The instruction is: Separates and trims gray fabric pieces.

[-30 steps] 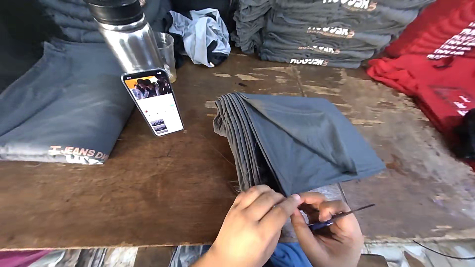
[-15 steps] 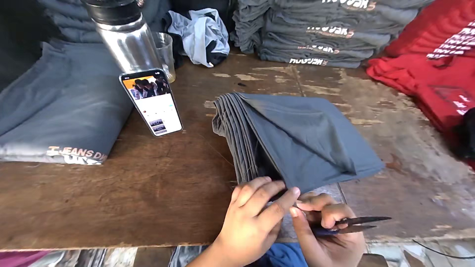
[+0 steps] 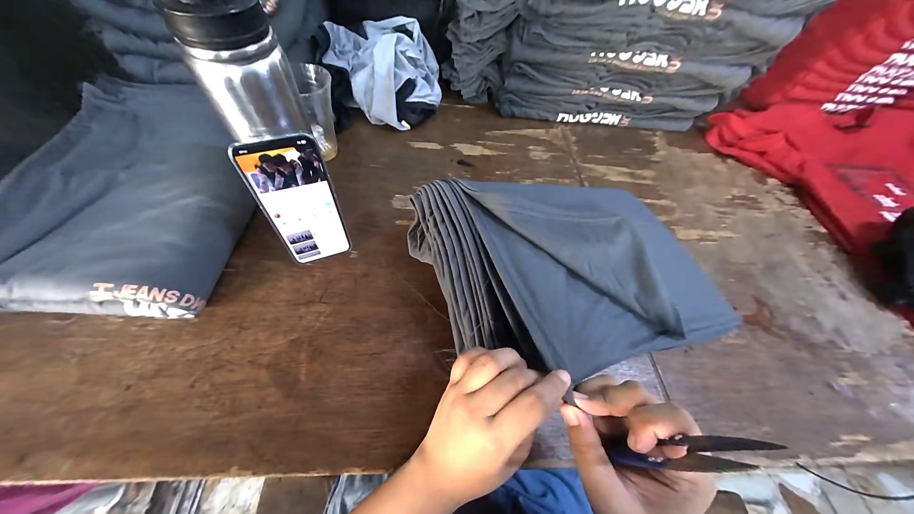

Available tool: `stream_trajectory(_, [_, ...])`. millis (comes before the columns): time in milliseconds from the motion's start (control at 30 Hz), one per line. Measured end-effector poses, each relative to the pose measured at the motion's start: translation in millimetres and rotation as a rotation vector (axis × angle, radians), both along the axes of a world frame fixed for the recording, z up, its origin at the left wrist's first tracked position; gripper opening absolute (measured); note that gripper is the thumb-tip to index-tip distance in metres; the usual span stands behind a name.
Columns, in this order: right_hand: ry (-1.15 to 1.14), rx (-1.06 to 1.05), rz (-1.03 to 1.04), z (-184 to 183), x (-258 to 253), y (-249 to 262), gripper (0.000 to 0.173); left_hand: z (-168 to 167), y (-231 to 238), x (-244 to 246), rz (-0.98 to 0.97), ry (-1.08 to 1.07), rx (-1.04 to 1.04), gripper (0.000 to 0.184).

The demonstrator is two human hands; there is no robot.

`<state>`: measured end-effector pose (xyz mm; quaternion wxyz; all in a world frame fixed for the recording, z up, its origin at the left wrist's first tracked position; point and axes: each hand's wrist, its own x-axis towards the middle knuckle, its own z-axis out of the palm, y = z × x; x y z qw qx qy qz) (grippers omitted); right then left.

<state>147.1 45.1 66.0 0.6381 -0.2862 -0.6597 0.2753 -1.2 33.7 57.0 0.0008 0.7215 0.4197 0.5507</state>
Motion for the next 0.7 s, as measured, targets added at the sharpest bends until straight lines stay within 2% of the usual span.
stream_trajectory(133, [-0.030,0.006,0.004,-1.5,-0.9,-1.9,0.025,5.1,-1.1,2.3,0.015,0.108,-0.094,0.035])
stream_trajectory(267, [-0.031,0.030,-0.004,-1.1,3.9,-5.2,0.025,11.5,-5.8,7.7,-0.115,0.000,-0.150,0.045])
stream_trajectory(367, [-0.019,0.012,0.071,2.6,11.6,-8.2,0.026,10.2,-6.3,7.7,-0.123,-0.109,-0.095,0.033])
stream_trajectory(433, [-0.040,0.009,0.144,5.7,19.3,-11.4,0.024,8.7,-4.4,4.1,-0.131,-0.083,-0.045,0.021])
stream_trajectory(533, [-0.130,0.020,0.177,7.4,28.1,-13.0,0.021,5.5,1.7,-1.9,-0.146,-0.037,0.026,0.012])
stream_trajectory(600, [-0.221,-0.005,0.149,2.8,30.7,-9.0,0.023,4.3,7.2,0.6,-0.197,-0.223,-0.006,0.008])
stream_trajectory(700, [-0.365,-0.066,0.062,-6.0,34.4,-1.7,0.033,8.2,9.7,10.1,-0.344,-0.698,-0.227,0.007])
